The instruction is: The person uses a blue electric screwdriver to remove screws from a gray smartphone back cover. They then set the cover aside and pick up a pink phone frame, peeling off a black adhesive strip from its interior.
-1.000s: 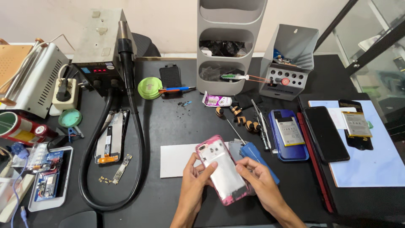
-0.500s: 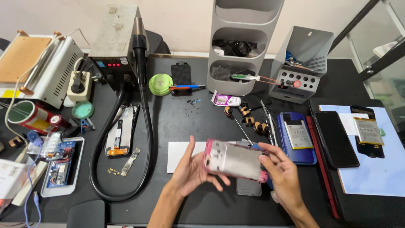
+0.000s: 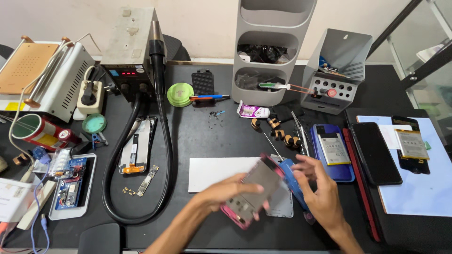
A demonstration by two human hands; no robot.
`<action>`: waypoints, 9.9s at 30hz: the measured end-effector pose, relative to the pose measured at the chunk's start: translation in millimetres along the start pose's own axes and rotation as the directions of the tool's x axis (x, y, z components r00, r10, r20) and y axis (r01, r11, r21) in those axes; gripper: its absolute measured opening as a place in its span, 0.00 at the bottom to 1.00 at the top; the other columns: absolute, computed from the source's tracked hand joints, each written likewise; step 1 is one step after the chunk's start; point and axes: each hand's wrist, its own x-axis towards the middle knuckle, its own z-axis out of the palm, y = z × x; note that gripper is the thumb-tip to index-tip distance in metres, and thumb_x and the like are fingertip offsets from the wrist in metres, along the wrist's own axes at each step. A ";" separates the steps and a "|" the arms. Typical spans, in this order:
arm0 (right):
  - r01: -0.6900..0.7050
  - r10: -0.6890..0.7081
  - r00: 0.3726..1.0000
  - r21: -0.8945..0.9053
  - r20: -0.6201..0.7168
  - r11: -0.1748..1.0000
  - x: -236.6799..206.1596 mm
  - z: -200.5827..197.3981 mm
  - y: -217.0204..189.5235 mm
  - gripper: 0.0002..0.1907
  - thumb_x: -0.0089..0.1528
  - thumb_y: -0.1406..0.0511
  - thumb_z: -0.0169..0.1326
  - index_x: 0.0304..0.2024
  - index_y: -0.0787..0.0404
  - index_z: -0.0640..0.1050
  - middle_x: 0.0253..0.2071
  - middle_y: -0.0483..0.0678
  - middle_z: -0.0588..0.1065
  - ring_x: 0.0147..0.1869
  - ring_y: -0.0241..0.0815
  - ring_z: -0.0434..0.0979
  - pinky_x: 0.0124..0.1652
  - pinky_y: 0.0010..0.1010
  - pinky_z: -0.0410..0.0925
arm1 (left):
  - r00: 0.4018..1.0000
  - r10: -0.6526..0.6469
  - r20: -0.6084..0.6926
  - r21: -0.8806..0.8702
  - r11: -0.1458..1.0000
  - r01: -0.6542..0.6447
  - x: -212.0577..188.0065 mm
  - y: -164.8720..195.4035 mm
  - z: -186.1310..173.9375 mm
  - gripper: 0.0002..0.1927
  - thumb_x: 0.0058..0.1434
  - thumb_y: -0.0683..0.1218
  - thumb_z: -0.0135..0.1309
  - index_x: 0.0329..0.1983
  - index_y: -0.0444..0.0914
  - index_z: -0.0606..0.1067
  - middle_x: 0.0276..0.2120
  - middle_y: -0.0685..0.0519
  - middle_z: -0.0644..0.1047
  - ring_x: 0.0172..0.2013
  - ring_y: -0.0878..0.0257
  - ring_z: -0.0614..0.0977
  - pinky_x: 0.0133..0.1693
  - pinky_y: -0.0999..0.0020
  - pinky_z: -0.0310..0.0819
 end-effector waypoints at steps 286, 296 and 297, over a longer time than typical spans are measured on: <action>-0.166 -0.013 0.886 0.342 0.464 0.925 42.5 88.4 -39.3 0.07 0.63 0.65 0.58 0.35 0.65 0.79 0.30 0.35 0.76 0.33 0.21 0.72 0.34 0.18 0.68 | 0.742 0.353 -0.569 -0.096 0.868 -0.487 -44.0 -29.0 -19.1 0.23 0.59 0.42 0.62 0.57 0.34 0.71 0.48 0.46 0.80 0.45 0.58 0.84 0.44 0.59 0.84; -0.302 0.044 0.824 0.372 0.565 0.878 46.9 82.4 -36.3 0.06 0.63 0.65 0.56 0.36 0.63 0.78 0.32 0.35 0.76 0.36 0.20 0.73 0.37 0.17 0.68 | 0.729 0.376 -0.572 -0.050 0.871 -0.488 -48.1 -22.5 -10.4 0.23 0.59 0.42 0.62 0.57 0.32 0.73 0.48 0.46 0.81 0.46 0.59 0.85 0.43 0.60 0.85; -0.265 0.032 0.849 0.372 0.528 0.890 45.6 84.1 -35.4 0.08 0.64 0.65 0.57 0.33 0.64 0.77 0.30 0.36 0.75 0.35 0.21 0.71 0.35 0.18 0.67 | 0.729 0.364 -0.580 -0.063 0.872 -0.485 -47.8 -22.8 -9.4 0.23 0.58 0.42 0.62 0.57 0.33 0.73 0.48 0.46 0.81 0.46 0.59 0.85 0.43 0.60 0.85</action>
